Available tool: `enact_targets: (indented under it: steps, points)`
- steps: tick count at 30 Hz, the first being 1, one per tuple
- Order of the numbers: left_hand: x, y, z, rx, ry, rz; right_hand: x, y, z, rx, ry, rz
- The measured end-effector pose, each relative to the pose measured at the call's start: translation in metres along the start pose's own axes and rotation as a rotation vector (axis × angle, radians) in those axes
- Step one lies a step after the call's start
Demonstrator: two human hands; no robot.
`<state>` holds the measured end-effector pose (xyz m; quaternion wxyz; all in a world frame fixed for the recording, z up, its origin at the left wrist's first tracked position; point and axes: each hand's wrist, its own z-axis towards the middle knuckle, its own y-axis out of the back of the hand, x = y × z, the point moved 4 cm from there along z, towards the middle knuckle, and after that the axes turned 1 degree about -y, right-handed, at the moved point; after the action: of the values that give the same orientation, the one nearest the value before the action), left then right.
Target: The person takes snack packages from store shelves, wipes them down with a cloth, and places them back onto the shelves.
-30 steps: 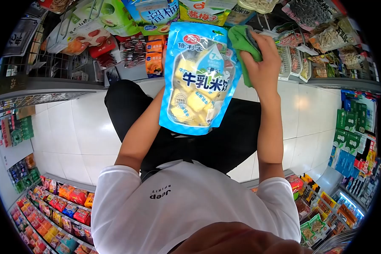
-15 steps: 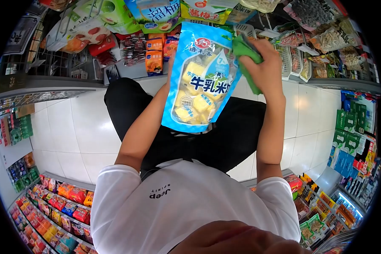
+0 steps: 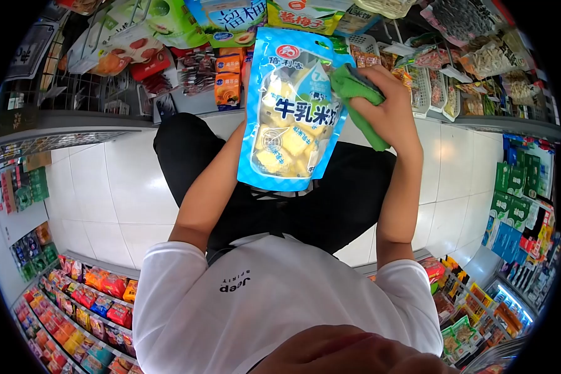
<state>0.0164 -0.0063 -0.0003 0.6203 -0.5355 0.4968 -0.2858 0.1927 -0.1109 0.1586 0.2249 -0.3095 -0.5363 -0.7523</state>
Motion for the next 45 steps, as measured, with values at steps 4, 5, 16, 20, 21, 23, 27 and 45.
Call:
enact_targets:
  steps: [4, 5, 16, 20, 21, 23, 27, 45]
  points:
    - [0.001, 0.002, 0.000, -0.011, 0.020, 0.010, -0.018, 0.003, 0.003, -0.151, -0.033, -0.098]
    - [0.002, 0.002, 0.001, -0.009, 0.028, 0.009, -0.021, 0.004, 0.006, -0.202, -0.038, -0.132]
    - [0.005, 0.007, 0.000, -0.020, 0.082, 0.017, -0.001, -0.006, 0.002, -0.057, -0.018, -0.039]
    - [0.005, 0.010, -0.002, -0.024, 0.100, 0.021, -0.003, -0.018, 0.000, 0.000, -0.076, 0.050]
    - [0.004, 0.010, -0.003, -0.025, 0.102, 0.020, -0.006, -0.019, 0.003, -0.065, -0.047, -0.006]
    - [0.006, 0.012, -0.003, -0.029, 0.114, 0.021, -0.009, -0.019, 0.005, -0.195, 0.004, -0.116]
    - [0.007, 0.017, -0.001, -0.039, 0.127, 0.015, -0.001, -0.027, 0.003, -0.083, -0.074, -0.080]
    - [0.026, 0.013, 0.022, 0.009, -0.058, 0.127, 0.037, -0.066, 0.013, -0.072, 0.172, -0.078]
